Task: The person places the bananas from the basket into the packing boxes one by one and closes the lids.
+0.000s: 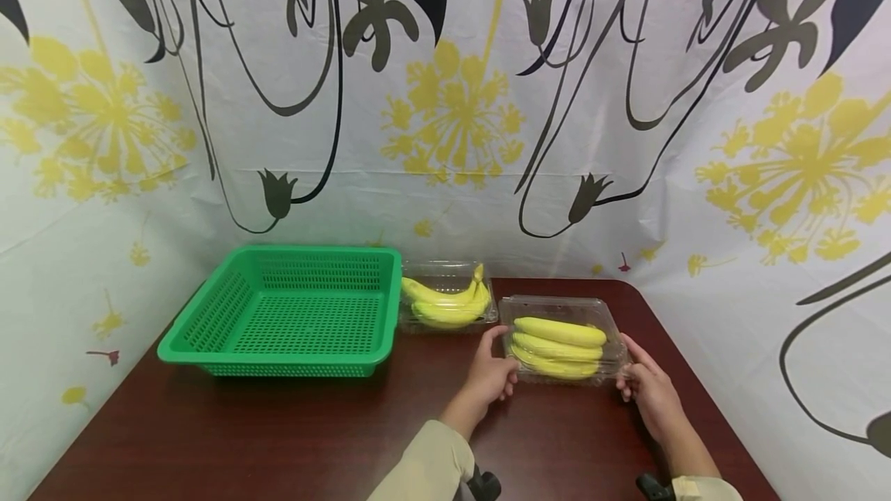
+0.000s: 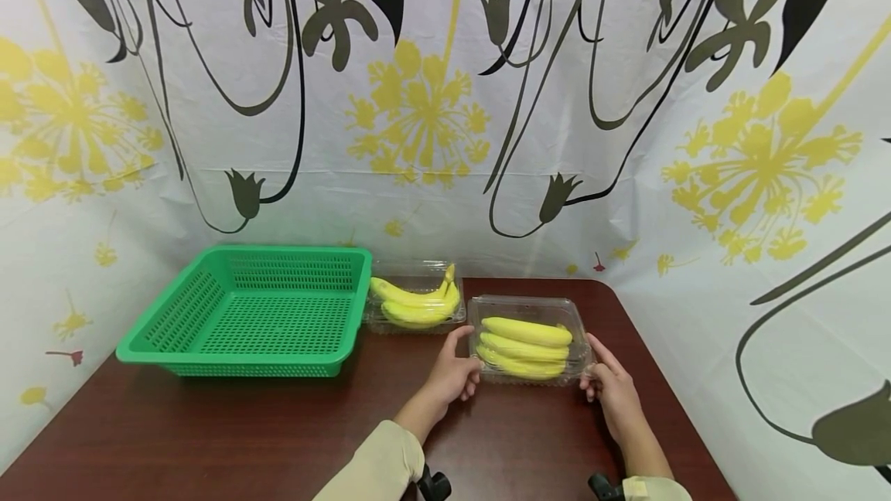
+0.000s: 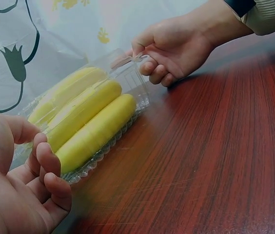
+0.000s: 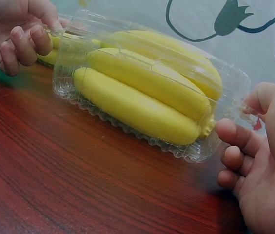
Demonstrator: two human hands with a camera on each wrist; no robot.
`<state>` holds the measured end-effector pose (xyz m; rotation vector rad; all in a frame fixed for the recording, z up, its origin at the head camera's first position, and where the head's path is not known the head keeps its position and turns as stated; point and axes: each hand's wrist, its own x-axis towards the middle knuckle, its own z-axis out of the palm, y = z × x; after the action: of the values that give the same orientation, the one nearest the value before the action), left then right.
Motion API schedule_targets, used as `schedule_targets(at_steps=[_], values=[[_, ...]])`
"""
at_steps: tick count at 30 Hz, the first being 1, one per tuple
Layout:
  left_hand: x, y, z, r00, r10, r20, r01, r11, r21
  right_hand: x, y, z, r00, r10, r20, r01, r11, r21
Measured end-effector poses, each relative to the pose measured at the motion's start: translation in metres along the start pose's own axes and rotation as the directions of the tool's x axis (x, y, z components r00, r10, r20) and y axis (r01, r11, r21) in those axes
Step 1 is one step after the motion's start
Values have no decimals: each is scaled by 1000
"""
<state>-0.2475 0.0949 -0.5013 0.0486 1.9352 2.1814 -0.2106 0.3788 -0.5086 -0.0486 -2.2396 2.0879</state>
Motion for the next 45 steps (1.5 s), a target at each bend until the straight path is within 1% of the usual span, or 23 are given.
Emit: schedule_targets(at_steps=[2, 5, 8, 10, 13, 18, 21, 22, 24, 26, 28, 29, 31, 34, 37, 40, 43, 45], values=[[1, 0, 0, 1000, 5, -1, -5, 1000, 5, 1, 1, -1, 1000, -13, 7, 13, 1000, 5], [1, 0, 1, 1000, 17, -18, -16, 1000, 14, 1, 2, -2, 1000, -19, 18, 19, 999, 28], [0, -1, 3, 999, 44, -30, -44, 999, 20, 1, 2, -4, 1000, -6, 10, 5, 995, 98], [-2, -2, 5, 997, 67, -25, -66, 997, 28, 0, 1, -5, 1000, 3, -12, -1, 989, 150], [-4, -3, 6, 994, 112, 0, -112, 993, 41, -1, 0, -6, 998, 5, -59, 8, 977, 214], [-6, -2, 5, 988, 156, 1, -156, 986, 61, -4, -3, -4, 993, -4, -118, 34, 968, 250], [-7, -1, 3, 987, 162, -9, -161, 985, 61, -4, -6, -1, 987, -8, -158, 47, 968, 245], [-7, -1, 2, 986, 164, -11, -163, 985, 59, -3, -8, 0, 984, -5, -181, 47, 972, 229], [-8, 1, 0, 985, 172, -14, -171, 983, 61, -2, -13, 3, 970, 13, -241, 27, 986, 164], [-8, 3, -4, 982, 188, -14, -186, 980, 77, -1, -17, 6, 951, 37, -308, -20, 998, 58], [-9, 6, -10, 977, 212, -1, -211, 972, 103, 0, -22, 9, 929, 49, -368, -82, 994, -75], [-10, 9, -14, 975, 221, 6, -220, 968, 121, 0, -24, 10, 919, 50, -392, -113, 984, -139], [-12, 15, -22, 972, 232, 26, -233, 962, 145, 1, -28, 11, 906, 29, -422, -148, 957, -251], [-16, 29, -34, 969, 244, 51, -249, 953, 172, -1, -34, 13, 897, -32, -441, -152, 914, -377], [-21, 41, -45, 964, 254, 72, -263, 946, 189, -4, -40, 17, 895, -102, -434, -128, 874, -469], [-28, 50, -58, 958, 269, 96, -284, 932, 223, -5, -44, 19, 893, -175, -415, -93, 830, -549], [-37, 59, -72, 949, 292, 123, -315, 908, 276, -6, -47, 19, 880, -271, -391, -37, 780, -625], [-44, 69, -81, 941, 308, 137, -336, 890, 308, -6, -48, 17, 871, -325, -368, 1, 751, -660]])
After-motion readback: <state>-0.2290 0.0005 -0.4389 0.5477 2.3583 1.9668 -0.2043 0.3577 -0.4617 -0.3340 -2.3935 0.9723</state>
